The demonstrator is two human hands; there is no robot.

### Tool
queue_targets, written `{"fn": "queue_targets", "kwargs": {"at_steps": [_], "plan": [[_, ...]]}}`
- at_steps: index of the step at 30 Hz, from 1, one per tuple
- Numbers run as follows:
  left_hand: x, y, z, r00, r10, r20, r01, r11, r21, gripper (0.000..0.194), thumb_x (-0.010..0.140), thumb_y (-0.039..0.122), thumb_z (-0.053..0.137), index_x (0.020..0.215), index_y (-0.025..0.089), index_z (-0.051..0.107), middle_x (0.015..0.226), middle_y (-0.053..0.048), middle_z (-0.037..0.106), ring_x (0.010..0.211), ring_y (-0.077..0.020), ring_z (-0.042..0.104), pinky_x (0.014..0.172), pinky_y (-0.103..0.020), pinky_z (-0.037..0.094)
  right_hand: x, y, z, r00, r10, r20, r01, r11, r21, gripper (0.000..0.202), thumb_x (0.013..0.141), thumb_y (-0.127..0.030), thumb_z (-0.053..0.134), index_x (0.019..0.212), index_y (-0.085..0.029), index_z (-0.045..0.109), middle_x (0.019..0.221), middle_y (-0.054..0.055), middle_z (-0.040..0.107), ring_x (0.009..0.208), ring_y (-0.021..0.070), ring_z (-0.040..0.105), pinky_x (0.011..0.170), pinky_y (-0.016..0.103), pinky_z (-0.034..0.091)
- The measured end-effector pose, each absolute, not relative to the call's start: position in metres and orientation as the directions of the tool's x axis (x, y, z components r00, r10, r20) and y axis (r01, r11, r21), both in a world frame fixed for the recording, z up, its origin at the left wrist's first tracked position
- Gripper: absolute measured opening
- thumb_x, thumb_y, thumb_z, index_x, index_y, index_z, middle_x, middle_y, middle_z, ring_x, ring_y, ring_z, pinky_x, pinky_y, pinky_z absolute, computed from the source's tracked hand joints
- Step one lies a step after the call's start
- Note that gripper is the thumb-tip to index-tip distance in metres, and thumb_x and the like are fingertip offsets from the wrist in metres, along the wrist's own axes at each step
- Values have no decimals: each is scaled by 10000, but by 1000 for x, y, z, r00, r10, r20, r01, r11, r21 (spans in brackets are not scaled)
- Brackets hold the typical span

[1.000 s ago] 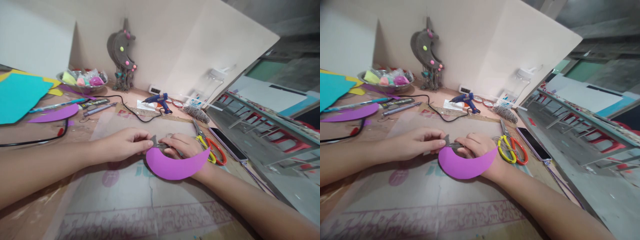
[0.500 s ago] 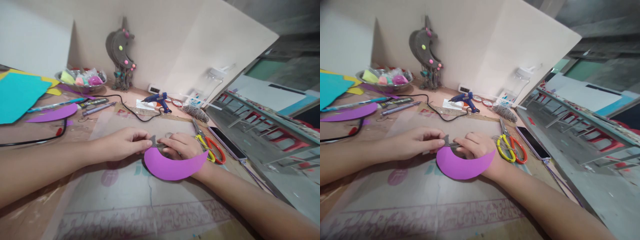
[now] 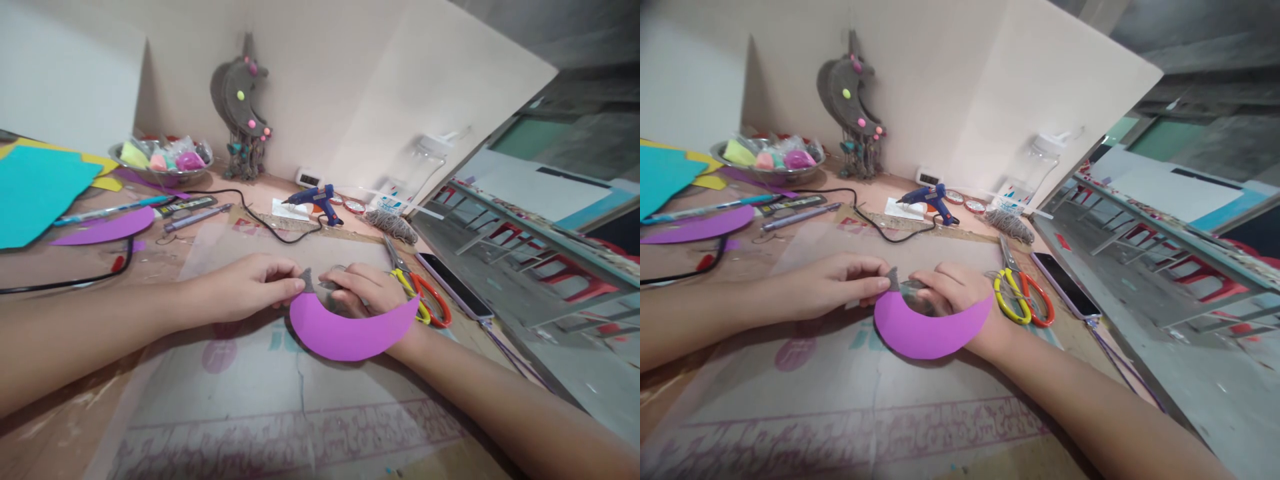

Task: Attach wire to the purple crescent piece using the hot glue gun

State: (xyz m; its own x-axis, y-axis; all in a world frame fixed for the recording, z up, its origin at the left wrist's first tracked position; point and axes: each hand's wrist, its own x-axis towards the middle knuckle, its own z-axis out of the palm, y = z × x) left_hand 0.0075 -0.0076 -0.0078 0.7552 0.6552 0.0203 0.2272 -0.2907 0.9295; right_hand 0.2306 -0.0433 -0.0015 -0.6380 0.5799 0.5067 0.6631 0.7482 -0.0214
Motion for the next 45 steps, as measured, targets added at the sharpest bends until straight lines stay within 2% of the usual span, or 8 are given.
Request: {"fn": "queue_targets", "kwargs": {"at_steps": [9, 25, 28, 33, 36, 40, 43, 45], "plan": [[6, -9, -6, 758, 651, 38, 214, -304, 928, 259, 885, 316, 430, 678, 162, 453, 616, 49, 423, 532, -74, 386, 491, -212, 298, 232, -43, 1, -662, 602, 446, 651, 757, -55, 357, 947, -375, 377, 983, -128, 632, 721, 68, 620, 653, 144, 571, 608, 254, 430], [7, -9, -8, 778, 626, 48, 191, -308, 932, 266, 893, 331, 423, 695, 157, 456, 639, 43, 426, 578, -83, 397, 532, -214, 316, 232, -41, -3, -667, 581, 466, 628, 775, -70, 364, 951, -386, 364, 971, -144, 635, 691, 55, 610, 629, 133, 561, 595, 248, 425], [7, -8, -9, 780, 624, 48, 176, -293, 940, 265, 892, 335, 422, 697, 159, 454, 646, 41, 428, 591, -87, 405, 538, -215, 323, 232, -42, -2, -656, 604, 452, 635, 766, -102, 373, 951, -395, 356, 967, -145, 633, 709, 61, 615, 644, 139, 567, 596, 250, 423], [7, -9, -5, 762, 648, 20, 227, -297, 927, 259, 877, 320, 434, 678, 159, 465, 621, 44, 438, 553, -81, 401, 515, -215, 310, 232, -42, -4, -536, 707, 461, 698, 678, -230, 329, 926, -404, 397, 1024, -161, 596, 758, 57, 625, 675, 153, 573, 605, 269, 437], [7, -9, -4, 751, 661, -11, 278, -302, 912, 250, 861, 325, 454, 679, 159, 489, 596, 50, 445, 534, -77, 401, 501, -210, 300, 231, -42, -7, -404, 799, 446, 688, 587, -427, 284, 878, -413, 478, 978, -173, 591, 780, 47, 640, 645, 139, 574, 571, 256, 445], [7, -8, -7, 735, 678, -5, 290, -309, 906, 218, 836, 339, 496, 703, 166, 508, 589, 59, 461, 546, -77, 422, 503, -196, 305, 229, -43, -6, -305, 896, 324, 586, 445, -677, 249, 810, -421, 566, 826, -172, 567, 710, 15, 616, 569, 109, 545, 498, 222, 421], [7, -9, -8, 730, 683, 19, 294, -340, 893, 227, 823, 363, 510, 706, 168, 509, 586, 60, 469, 545, -78, 431, 498, -190, 307, 226, -43, -2, -312, 926, 212, 544, 357, -759, 237, 787, -392, 574, 712, -171, 531, 606, -13, 565, 514, 98, 510, 467, 213, 400], [8, -10, -7, 732, 681, 31, 310, -374, 874, 246, 821, 379, 507, 695, 167, 510, 584, 59, 467, 549, -79, 430, 501, -188, 314, 224, -43, 1, -320, 933, 164, 529, 320, -786, 222, 778, -374, 564, 701, -167, 541, 599, -12, 565, 514, 98, 507, 478, 217, 403]]}}
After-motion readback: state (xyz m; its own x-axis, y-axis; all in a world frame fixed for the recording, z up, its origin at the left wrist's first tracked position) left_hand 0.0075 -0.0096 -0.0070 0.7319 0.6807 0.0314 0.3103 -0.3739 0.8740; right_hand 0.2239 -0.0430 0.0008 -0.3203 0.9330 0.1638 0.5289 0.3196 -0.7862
